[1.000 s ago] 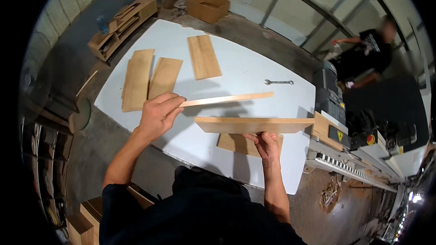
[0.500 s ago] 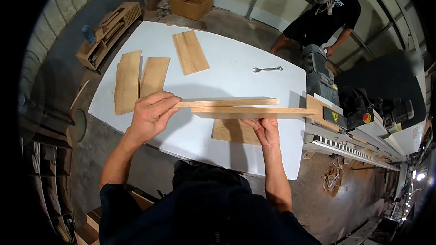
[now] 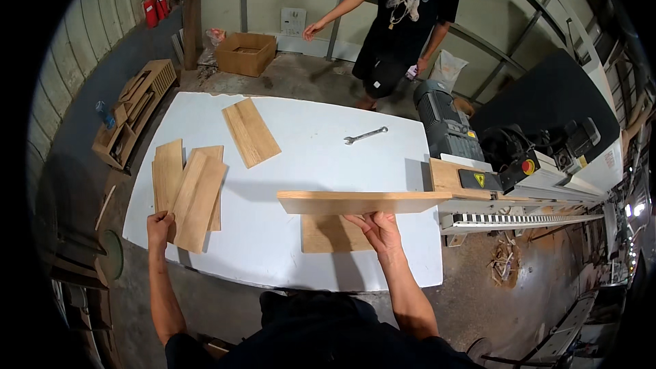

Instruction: The person organizes wood planks by picking them up from a table, aligning them into a stack, and placing the stack onto a larger pile of finished wood panels.

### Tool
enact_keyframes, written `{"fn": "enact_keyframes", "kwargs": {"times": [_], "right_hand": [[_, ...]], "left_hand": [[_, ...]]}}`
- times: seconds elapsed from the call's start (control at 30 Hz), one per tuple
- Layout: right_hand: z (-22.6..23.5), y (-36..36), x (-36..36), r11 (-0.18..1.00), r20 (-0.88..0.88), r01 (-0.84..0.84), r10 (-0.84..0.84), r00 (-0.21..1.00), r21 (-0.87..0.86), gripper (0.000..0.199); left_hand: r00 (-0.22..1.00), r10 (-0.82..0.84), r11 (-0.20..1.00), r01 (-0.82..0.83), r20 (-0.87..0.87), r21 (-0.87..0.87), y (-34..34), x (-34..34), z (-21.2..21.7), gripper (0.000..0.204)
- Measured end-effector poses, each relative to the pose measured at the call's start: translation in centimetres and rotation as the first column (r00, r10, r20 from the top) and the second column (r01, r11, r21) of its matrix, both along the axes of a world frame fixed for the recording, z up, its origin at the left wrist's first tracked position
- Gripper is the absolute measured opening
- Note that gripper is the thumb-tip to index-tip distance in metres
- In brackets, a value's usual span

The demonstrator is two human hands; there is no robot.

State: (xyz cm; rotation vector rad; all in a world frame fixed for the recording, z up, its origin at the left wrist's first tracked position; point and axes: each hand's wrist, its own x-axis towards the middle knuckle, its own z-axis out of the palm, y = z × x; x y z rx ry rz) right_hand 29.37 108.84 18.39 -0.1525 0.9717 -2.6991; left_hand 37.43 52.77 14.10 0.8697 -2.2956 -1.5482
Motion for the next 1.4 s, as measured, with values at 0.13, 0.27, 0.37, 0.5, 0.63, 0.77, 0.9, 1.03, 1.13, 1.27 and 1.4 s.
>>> {"fn": "enact_keyframes", "kwargs": {"times": [0.13,0.27,0.37,0.5,0.63,0.77,0.9,1.03,1.13,1.27,1.4], "right_hand": [[-1.0,-0.2,-0.4,0.999,0.005,-0.017,0.017,1.0,-0.029,0.052],[0.5,-0.3,0.4,1.0,-0.017,-0.025,0.025,1.0,0.001,0.049],[-0.4,0.5,0.4,0.999,0.014,0.035,-0.036,0.999,0.01,0.046],[0.7,-0.3,0.0,0.989,-0.178,-0.035,0.008,0.984,-0.146,0.015],[-0.1,0.5,-1.1,0.969,-0.176,-0.058,0.015,0.984,-0.24,0.015],[1.0,1.0,-2.0,0.95,-0.218,-0.104,0.039,0.975,-0.296,0.015],[0.6,1.7,-3.0,0.933,-0.328,-0.186,0.079,0.941,-0.309,0.012],[0.5,2.0,-3.2,0.927,-0.334,-0.214,0.105,0.937,-0.308,0.011],[0.4,1.9,-3.2,0.918,-0.312,-0.209,0.101,0.945,-0.337,0.012],[-0.7,3.2,-3.4,0.93,-0.146,-0.169,0.127,0.981,-0.326,0.014],[-2.4,3.6,-2.3,0.934,0.062,-0.136,0.165,0.984,-0.33,0.005]], "left_hand": [[0.998,0.06,0.952,-0.062,-0.016,-0.298,-4.4,1.6,-5.2,0.028],[0.966,-0.129,0.963,0.068,-0.225,-0.259,8.9,-0.7,3.2,0.042],[0.832,-0.44,0.894,0.443,-0.338,-0.074,21.8,-2.3,9.2,0.063],[0.767,-0.374,0.795,0.554,-0.521,0.245,30.1,-2.6,14.3,0.058],[0.795,-0.309,0.81,0.508,-0.521,0.295,32.6,-1.8,15.6,0.053],[0.764,-0.305,0.818,0.516,-0.569,0.254,33.9,-1.3,16.3,0.052],[0.717,-0.317,0.816,0.54,-0.62,0.208,35.0,-0.9,16.9,0.052],[0.714,-0.308,0.834,0.52,-0.629,0.182,35.9,-0.6,17.1,0.051],[0.73,-0.299,0.848,0.498,-0.614,0.18,36.5,-0.4,17.2,0.05],[0.769,-0.282,0.863,0.464,-0.573,0.198,37.5,-0.7,17.2,0.047],[0.772,-0.407,0.908,0.402,-0.489,-0.122,36.8,-1.3,14.7,0.038]]}}
